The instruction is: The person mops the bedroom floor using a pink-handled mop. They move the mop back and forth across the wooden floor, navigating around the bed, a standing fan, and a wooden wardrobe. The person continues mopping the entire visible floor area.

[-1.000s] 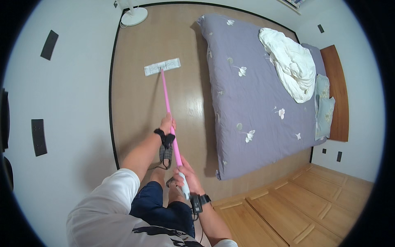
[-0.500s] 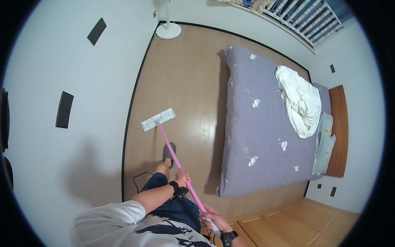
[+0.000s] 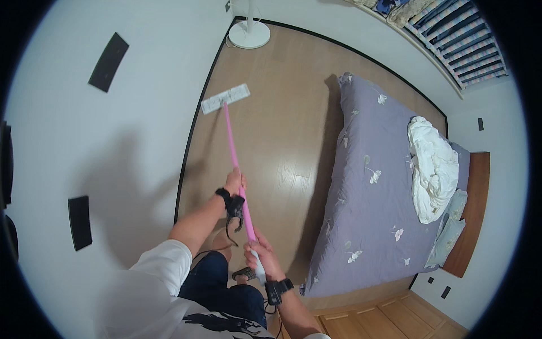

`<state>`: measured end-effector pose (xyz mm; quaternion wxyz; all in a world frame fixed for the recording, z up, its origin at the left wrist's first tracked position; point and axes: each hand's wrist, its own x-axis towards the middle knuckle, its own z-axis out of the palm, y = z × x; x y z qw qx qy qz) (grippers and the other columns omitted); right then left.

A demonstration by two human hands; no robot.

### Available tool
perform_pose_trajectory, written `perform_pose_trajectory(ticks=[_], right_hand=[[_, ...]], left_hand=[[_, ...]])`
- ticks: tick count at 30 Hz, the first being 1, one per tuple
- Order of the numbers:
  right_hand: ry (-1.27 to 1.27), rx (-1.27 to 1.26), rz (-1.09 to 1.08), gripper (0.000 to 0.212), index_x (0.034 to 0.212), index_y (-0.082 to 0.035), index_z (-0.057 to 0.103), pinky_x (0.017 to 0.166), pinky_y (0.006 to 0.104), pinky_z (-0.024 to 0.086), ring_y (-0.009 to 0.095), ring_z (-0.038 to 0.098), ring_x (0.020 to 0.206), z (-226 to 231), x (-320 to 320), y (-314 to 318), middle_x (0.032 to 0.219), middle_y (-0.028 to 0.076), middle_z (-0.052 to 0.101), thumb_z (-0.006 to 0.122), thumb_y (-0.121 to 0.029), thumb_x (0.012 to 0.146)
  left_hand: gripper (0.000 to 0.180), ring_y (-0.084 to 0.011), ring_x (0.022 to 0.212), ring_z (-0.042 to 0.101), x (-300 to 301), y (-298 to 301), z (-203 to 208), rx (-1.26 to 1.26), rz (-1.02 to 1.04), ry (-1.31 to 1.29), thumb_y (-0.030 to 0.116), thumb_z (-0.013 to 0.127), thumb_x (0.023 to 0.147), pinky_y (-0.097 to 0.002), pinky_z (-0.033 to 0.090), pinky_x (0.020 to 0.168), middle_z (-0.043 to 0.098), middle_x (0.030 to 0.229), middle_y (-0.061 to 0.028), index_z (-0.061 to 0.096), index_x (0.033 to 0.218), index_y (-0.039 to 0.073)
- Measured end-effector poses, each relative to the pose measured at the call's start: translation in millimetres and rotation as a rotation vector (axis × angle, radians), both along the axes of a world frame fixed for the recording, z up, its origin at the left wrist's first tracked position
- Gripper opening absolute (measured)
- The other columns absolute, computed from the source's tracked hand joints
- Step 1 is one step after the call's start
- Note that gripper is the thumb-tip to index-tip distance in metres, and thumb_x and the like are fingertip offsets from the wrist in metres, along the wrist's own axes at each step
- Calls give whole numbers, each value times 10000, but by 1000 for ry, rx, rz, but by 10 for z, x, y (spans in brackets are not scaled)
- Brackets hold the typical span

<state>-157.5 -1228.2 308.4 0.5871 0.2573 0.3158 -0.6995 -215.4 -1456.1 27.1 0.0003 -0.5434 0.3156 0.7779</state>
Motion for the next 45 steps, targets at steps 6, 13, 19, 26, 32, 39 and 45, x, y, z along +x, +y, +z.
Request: perform_pose_trajectory(ticks=[6, 13, 19, 26, 32, 39, 45], right_hand=[[-34, -98, -167, 623, 1607, -238, 324, 472, 204, 376, 92, 436, 623, -359, -852, -957, 960, 73, 537, 545, -105, 1041], [-30, -1, -144, 637, 1611, -233, 318, 468, 206, 381, 96, 442, 619, -125, -979, -620, 972, 80, 536, 556, -103, 1035], [-96, -19, -239, 636, 1608, -237, 329, 476, 216, 388, 115, 460, 629, 573, -943, 165, 984, 99, 545, 567, -102, 1033], [-229, -111, -379, 557, 1545, -276, 436, 500, 238, 403, 134, 465, 642, 794, -1445, 523, 986, 119, 548, 544, -73, 1037], [-155, -100, -381, 511, 1523, -242, 457, 505, 238, 407, 135, 466, 647, 650, -2382, -28, 986, 116, 556, 532, -76, 1045], [-84, -119, -442, 530, 1542, -207, 422, 507, 240, 431, 112, 481, 630, 344, -4026, -1232, 971, 86, 569, 539, -83, 1040], [-79, -159, -478, 585, 1567, -217, 387, 499, 233, 423, 108, 480, 632, 46, -5303, -2086, 955, 92, 585, 525, -52, 1023]], left_hand=[[689, -214, 360, 423, -1240, -1080, -213, 133, 20, -3, 588, 309, 1064, -380, 358, 350, 433, 466, -46, 403, 540, 152], [660, -169, 361, 416, -1300, -626, 46, 170, 19, -28, 634, 401, 1023, -341, 326, 334, 409, 477, -5, 400, 555, 168], [568, -127, 409, 426, -1198, 444, 397, 281, -45, -97, 682, 429, 999, -315, 356, 386, 449, 557, 44, 472, 741, 178], [561, -127, 483, 411, -1698, 955, 66, 653, 22, -23, 712, 442, 985, -314, 348, 458, 441, 619, 71, 517, 788, 192], [496, -116, 500, 417, -2779, 372, -189, 676, -11, 54, 627, 441, 1018, -311, 358, 475, 441, 629, 75, 513, 801, 187], [599, -130, 401, 430, -4769, -758, -57, 296, -204, 57, 625, 429, 1035, -316, 367, 368, 437, 535, 28, 439, 662, 156], [529, -106, 457, 421, -6222, -1683, -186, 300, -224, 48, 601, 395, 1045, -290, 367, 409, 460, 626, 42, 453, 781, 146]])
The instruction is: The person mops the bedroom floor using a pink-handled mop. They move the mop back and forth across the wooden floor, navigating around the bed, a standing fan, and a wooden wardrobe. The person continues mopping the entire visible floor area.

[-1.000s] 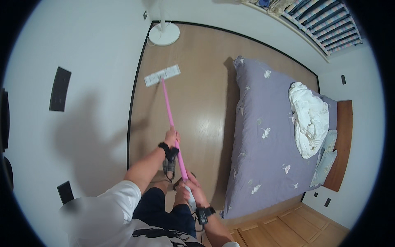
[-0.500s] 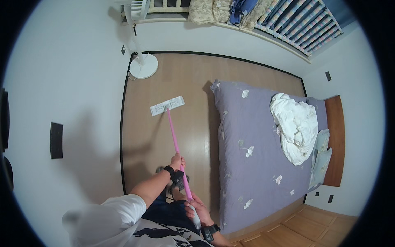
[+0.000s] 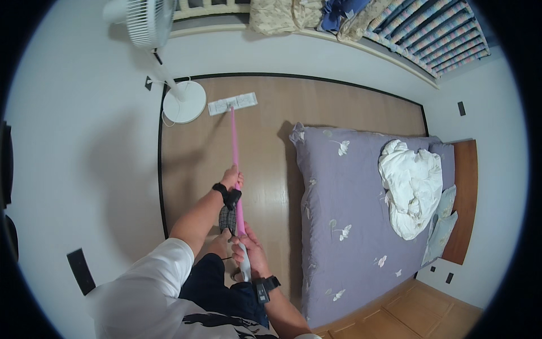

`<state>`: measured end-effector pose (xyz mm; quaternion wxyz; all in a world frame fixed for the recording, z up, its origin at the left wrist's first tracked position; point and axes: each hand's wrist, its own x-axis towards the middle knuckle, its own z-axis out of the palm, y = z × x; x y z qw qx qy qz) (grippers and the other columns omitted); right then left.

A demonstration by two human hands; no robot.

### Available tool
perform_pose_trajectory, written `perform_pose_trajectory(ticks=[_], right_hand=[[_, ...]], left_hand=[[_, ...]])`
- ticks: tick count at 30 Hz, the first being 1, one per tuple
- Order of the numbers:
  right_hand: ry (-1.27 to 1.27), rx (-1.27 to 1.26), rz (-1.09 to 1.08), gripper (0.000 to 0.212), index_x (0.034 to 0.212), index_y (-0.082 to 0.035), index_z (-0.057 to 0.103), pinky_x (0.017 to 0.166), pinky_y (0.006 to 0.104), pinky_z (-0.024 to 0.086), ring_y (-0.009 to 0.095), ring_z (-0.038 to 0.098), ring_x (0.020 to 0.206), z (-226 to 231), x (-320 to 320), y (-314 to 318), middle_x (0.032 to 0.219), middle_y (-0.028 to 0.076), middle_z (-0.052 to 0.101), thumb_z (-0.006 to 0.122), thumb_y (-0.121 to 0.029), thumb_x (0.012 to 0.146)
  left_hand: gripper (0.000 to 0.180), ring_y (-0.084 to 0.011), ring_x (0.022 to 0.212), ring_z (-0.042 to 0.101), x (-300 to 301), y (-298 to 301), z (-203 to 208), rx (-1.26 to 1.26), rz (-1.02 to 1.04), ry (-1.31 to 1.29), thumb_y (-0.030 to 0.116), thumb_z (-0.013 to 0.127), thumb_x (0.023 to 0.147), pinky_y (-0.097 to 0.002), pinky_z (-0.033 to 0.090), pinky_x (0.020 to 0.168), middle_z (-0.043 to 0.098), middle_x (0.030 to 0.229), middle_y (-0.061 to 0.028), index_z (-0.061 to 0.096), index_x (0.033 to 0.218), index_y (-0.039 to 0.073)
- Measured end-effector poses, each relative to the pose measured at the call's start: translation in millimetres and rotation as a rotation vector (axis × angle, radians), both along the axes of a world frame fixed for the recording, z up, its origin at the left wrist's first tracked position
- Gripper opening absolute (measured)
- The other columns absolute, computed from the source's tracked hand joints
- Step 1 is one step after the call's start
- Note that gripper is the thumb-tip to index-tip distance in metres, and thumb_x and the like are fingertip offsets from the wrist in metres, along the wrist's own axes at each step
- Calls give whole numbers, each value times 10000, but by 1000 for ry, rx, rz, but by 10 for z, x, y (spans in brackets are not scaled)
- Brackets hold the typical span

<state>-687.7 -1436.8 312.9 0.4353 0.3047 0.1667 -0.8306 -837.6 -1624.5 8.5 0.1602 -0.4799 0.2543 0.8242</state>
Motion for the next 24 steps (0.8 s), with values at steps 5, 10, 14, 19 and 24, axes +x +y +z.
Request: perform_pose_trajectory(ticks=[5, 10, 14, 19, 24], right_hand=[[13, 50, 24, 551, 1559, -233, 376, 478, 215, 397, 90, 457, 614, -87, -514, -79, 948, 67, 558, 525, -96, 1046], [-5, 220, 124, 613, 1606, -239, 338, 511, 226, 398, 95, 464, 633, 208, -399, 437, 942, 51, 566, 553, -113, 1045], [-84, 128, 103, 596, 1583, -255, 382, 510, 223, 393, 108, 468, 635, 580, -169, 1124, 960, 64, 565, 579, -121, 1037], [-138, 122, 40, 559, 1544, -237, 448, 500, 230, 390, 134, 474, 638, 961, -125, 1898, 976, 112, 569, 580, -66, 1029], [-151, 141, -25, 574, 1555, -227, 430, 498, 239, 393, 138, 478, 637, 1059, -568, 1895, 972, 118, 570, 575, -59, 1026]], left_hand=[[520, -110, 466, 468, -502, -152, -94, 121, 113, -39, 563, 527, 1031, -249, 387, 389, 498, 625, 30, 496, 735, 136], [548, -105, 425, 427, -231, 355, 307, 105, 135, -130, 612, 509, 1021, -263, 356, 367, 477, 597, 29, 484, 748, 138], [596, -124, 444, 460, 243, 1104, 460, 40, 25, -204, 672, 451, 1014, -288, 364, 401, 482, 586, 22, 518, 764, 136], [501, -213, 694, 584, 781, 2014, -209, 1137, 341, 291, 620, 584, 960, -414, 471, 624, 653, 860, -15, 666, 1008, 127], [507, -214, 717, 596, 376, 2239, -740, 432, 29, 301, 624, 583, 952, -427, 475, 645, 649, 846, -22, 664, 1000, 126]])
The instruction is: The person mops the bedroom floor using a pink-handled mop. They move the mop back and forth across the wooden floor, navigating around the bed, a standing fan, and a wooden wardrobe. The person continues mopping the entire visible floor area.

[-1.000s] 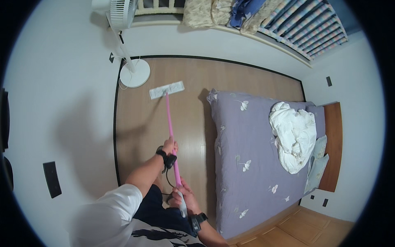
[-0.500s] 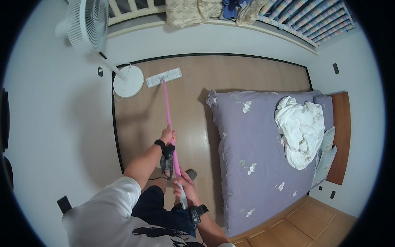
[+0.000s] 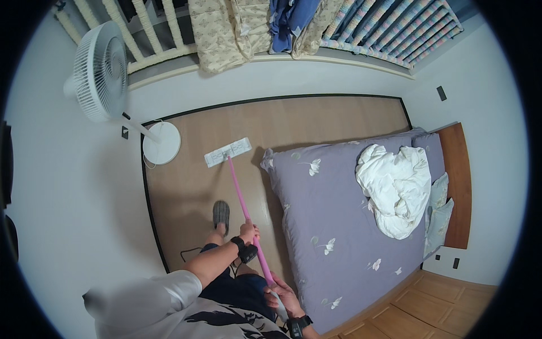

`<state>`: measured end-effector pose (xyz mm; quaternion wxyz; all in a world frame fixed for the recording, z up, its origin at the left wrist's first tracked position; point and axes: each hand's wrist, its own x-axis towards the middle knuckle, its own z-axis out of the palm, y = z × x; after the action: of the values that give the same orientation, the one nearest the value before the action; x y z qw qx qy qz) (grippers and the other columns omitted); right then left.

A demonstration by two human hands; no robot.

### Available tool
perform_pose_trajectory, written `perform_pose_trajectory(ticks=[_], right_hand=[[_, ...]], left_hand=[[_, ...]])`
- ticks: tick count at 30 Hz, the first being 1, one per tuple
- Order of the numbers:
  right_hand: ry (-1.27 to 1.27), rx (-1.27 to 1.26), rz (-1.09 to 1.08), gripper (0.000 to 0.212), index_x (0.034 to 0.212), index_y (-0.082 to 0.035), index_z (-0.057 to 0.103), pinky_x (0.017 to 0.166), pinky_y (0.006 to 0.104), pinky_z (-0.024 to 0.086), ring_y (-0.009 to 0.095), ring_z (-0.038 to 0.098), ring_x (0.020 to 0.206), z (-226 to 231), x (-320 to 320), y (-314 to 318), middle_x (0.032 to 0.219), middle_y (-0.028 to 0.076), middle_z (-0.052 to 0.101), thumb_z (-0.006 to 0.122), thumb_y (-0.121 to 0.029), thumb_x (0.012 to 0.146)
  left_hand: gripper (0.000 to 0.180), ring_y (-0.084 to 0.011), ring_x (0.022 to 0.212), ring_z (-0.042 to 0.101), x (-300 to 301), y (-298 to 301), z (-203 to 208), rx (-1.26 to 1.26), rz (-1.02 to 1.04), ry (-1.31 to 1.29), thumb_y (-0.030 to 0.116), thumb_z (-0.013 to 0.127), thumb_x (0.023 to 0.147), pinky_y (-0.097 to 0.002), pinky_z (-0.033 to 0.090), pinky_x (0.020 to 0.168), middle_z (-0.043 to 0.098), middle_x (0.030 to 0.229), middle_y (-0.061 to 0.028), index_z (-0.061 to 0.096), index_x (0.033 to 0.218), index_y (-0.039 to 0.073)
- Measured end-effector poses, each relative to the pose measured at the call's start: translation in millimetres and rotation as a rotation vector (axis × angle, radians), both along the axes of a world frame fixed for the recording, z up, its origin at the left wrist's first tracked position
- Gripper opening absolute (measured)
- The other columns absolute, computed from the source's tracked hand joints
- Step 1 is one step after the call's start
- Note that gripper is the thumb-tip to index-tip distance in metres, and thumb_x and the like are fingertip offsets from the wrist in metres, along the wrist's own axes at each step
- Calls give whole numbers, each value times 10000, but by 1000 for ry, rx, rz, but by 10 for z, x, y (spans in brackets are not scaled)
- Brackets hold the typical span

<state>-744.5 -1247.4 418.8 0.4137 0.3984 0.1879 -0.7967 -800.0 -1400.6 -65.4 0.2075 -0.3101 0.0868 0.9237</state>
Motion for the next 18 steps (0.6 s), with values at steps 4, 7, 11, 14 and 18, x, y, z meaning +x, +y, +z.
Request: perform_pose_trajectory(ticks=[4, 7, 11, 14, 18], right_hand=[[67, 36, -20, 565, 1553, -218, 425, 499, 242, 392, 138, 480, 634, -233, -754, -519, 952, 104, 576, 581, -86, 1026], [74, 26, -74, 562, 1550, -213, 423, 499, 246, 396, 137, 481, 633, -475, -1354, -972, 945, 99, 577, 575, -82, 1025], [94, -80, -198, 535, 1535, -203, 433, 498, 247, 399, 128, 481, 631, -651, -1955, -1367, 944, 100, 577, 564, -77, 1032], [106, -60, -199, 528, 1536, -187, 426, 496, 237, 394, 120, 475, 623, -641, -2202, -1345, 949, 108, 573, 549, -66, 1038], [93, -35, -141, 547, 1550, -215, 412, 483, 215, 378, 100, 455, 618, -575, -2112, -1128, 959, 77, 550, 564, -90, 1040]], left_hand=[[460, -183, 700, 594, -1199, -582, 132, 880, 151, -201, 552, 645, 930, -377, 496, 619, 626, 803, -34, 659, 972, 93], [551, -177, 493, 516, -2190, -886, 401, -399, -158, -300, 582, 537, 1006, -351, 417, 412, 490, 609, -22, 493, 703, 125], [554, -115, 479, 458, -2979, -1275, 400, -177, -164, -325, 629, 515, 995, -293, 386, 444, 471, 603, 39, 491, 707, 156], [567, -124, 477, 447, -3183, -1332, 199, 420, -6, -410, 660, 479, 1005, -318, 378, 439, 489, 623, 35, 521, 769, 146], [509, -142, 530, 495, -2987, -1151, 226, 495, 27, -515, 621, 564, 979, -336, 422, 470, 547, 675, 29, 567, 801, 144]])
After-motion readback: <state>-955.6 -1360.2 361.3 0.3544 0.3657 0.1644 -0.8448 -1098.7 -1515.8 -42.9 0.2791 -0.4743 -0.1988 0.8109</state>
